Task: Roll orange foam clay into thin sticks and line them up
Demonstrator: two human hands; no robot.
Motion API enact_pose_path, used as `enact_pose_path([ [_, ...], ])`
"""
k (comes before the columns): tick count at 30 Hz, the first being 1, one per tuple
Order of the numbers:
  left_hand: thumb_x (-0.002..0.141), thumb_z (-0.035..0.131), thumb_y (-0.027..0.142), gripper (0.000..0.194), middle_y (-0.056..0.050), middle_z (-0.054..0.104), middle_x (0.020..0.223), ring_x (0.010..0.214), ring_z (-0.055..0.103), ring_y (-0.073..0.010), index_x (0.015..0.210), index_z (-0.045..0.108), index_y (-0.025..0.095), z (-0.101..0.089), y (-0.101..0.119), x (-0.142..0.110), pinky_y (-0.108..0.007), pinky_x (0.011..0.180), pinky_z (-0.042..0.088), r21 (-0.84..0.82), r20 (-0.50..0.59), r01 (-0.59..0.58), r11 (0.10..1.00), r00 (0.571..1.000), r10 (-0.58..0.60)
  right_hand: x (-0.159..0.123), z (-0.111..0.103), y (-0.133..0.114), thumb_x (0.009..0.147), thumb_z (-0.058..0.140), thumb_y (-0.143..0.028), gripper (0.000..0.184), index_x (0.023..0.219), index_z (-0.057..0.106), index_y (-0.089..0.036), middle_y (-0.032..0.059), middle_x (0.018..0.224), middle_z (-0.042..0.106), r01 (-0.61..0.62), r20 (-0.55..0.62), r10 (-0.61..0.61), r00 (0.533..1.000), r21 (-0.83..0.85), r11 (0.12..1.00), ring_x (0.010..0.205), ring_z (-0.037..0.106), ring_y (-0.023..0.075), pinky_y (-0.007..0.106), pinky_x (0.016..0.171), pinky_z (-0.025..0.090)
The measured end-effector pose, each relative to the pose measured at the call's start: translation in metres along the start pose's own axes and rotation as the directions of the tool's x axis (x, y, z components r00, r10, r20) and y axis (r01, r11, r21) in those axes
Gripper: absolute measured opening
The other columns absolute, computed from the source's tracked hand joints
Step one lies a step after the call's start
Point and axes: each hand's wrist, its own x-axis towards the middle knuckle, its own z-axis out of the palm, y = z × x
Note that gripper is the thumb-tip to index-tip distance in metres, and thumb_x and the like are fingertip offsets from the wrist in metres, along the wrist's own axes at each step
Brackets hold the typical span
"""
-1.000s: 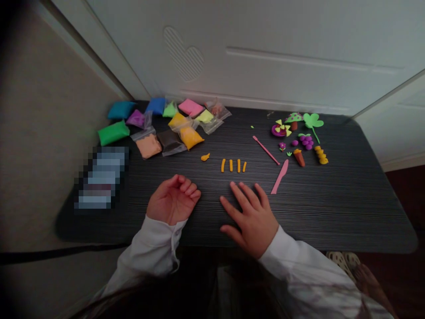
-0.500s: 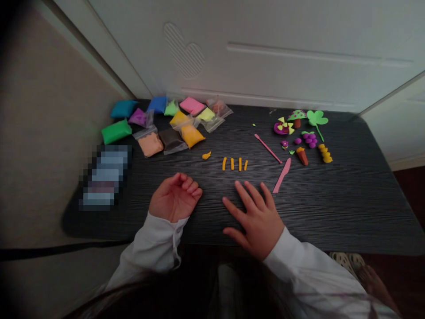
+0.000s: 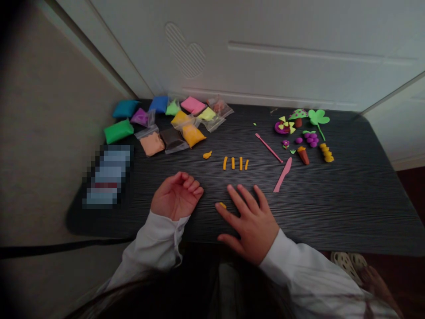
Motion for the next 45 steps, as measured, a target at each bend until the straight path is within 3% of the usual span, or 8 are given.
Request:
enact_pose_path([
  [16,0.078,0.040,0.018,0.024,0.001,0.043,0.052,0.050,0.043,-0.0084,0.061,0.056,0.014,0.000,0.000,0.000,-0.023,0.052,0.036,-0.002,-0.006,0.009,1.000,1.000,-0.009,0.003,0.000,0.003,0.075,0.044,-0.057,0.058,0.128,0.035,-0.033,0.0102,0.143,0.020,0.012,0.031,-0.012,0.999,0.005,1.000,0.128,0.021,0.0311,0.055,0.100,0.017],
  [20,0.079,0.039,0.018,0.025,0.000,0.043,0.052,0.051,0.043,-0.0086,0.062,0.056,0.014,0.000,0.000,0.000,-0.023,0.053,0.036,-0.006,0.007,0.007,1.000,1.000,-0.006,0.005,-0.002,0.002,0.075,0.043,-0.057,0.059,0.127,0.038,-0.029,0.0137,0.142,0.019,-0.104,-0.029,0.104,0.994,-0.024,0.994,0.128,0.019,0.0344,0.058,0.099,0.016],
  [23,0.079,0.039,0.018,0.025,0.000,0.043,0.052,0.051,0.043,-0.0086,0.061,0.056,0.014,0.001,0.000,0.000,-0.023,0.053,0.036,-0.008,-0.002,0.015,1.000,1.000,-0.015,0.007,-0.003,0.001,0.077,0.042,-0.056,0.057,0.128,0.035,-0.033,0.0108,0.142,0.022,0.009,0.047,-0.010,0.999,0.011,1.000,0.128,0.022,0.0312,0.056,0.100,0.017],
  [27,0.079,0.039,0.019,0.025,0.001,0.043,0.052,0.051,0.042,-0.0085,0.061,0.056,0.014,0.001,0.000,0.000,-0.023,0.052,0.035,0.002,-0.002,0.017,1.000,1.000,-0.017,0.008,-0.001,0.000,0.076,0.042,-0.058,0.058,0.127,0.038,-0.031,0.0129,0.142,0.021,-0.083,-0.017,0.083,0.996,-0.002,0.997,0.128,0.019,0.0337,0.058,0.099,0.014],
  [31,0.079,0.039,0.019,0.025,0.001,0.043,0.052,0.051,0.042,-0.0085,0.061,0.056,0.014,0.000,0.000,0.000,-0.023,0.053,0.035,-0.001,0.003,0.019,1.000,1.000,-0.019,0.009,0.001,0.000,0.075,0.039,-0.060,0.058,0.127,0.036,-0.036,0.0097,0.142,0.022,-0.002,0.026,0.000,1.000,0.047,0.999,0.129,0.020,0.0303,0.055,0.101,0.013],
  [35,0.079,0.038,0.018,0.025,0.001,0.042,0.052,0.051,0.042,-0.0085,0.061,0.055,0.014,0.000,0.000,0.000,-0.023,0.053,0.035,-0.004,0.003,0.017,1.000,1.000,-0.017,0.009,0.001,0.000,0.075,0.038,-0.061,0.060,0.128,0.036,-0.032,0.0125,0.142,0.019,-0.123,0.003,0.123,0.992,0.010,0.992,0.130,0.016,0.0326,0.057,0.100,0.012],
  [38,0.079,0.038,0.018,0.025,0.001,0.042,0.052,0.051,0.042,-0.0086,0.061,0.055,0.014,0.001,0.000,0.000,-0.023,0.053,0.035,-0.008,0.002,0.021,1.000,1.000,-0.021,0.010,0.001,-0.001,0.076,0.036,-0.062,0.059,0.129,0.033,-0.036,0.0092,0.143,0.020,-0.007,0.054,0.005,0.999,0.041,0.999,0.130,0.017,0.0297,0.055,0.101,0.012],
  [45,0.080,0.036,0.018,0.028,0.000,0.044,0.053,0.051,0.042,-0.0087,0.062,0.056,0.012,0.000,-0.001,0.001,-0.023,0.053,0.035,-0.020,0.017,0.022,1.000,1.000,-0.021,0.014,0.000,-0.002,0.076,0.034,-0.063,0.059,0.129,0.033,-0.036,0.0093,0.143,0.020,-0.026,0.068,0.024,0.997,0.036,0.999,0.130,0.016,0.0293,0.054,0.102,0.011],
])
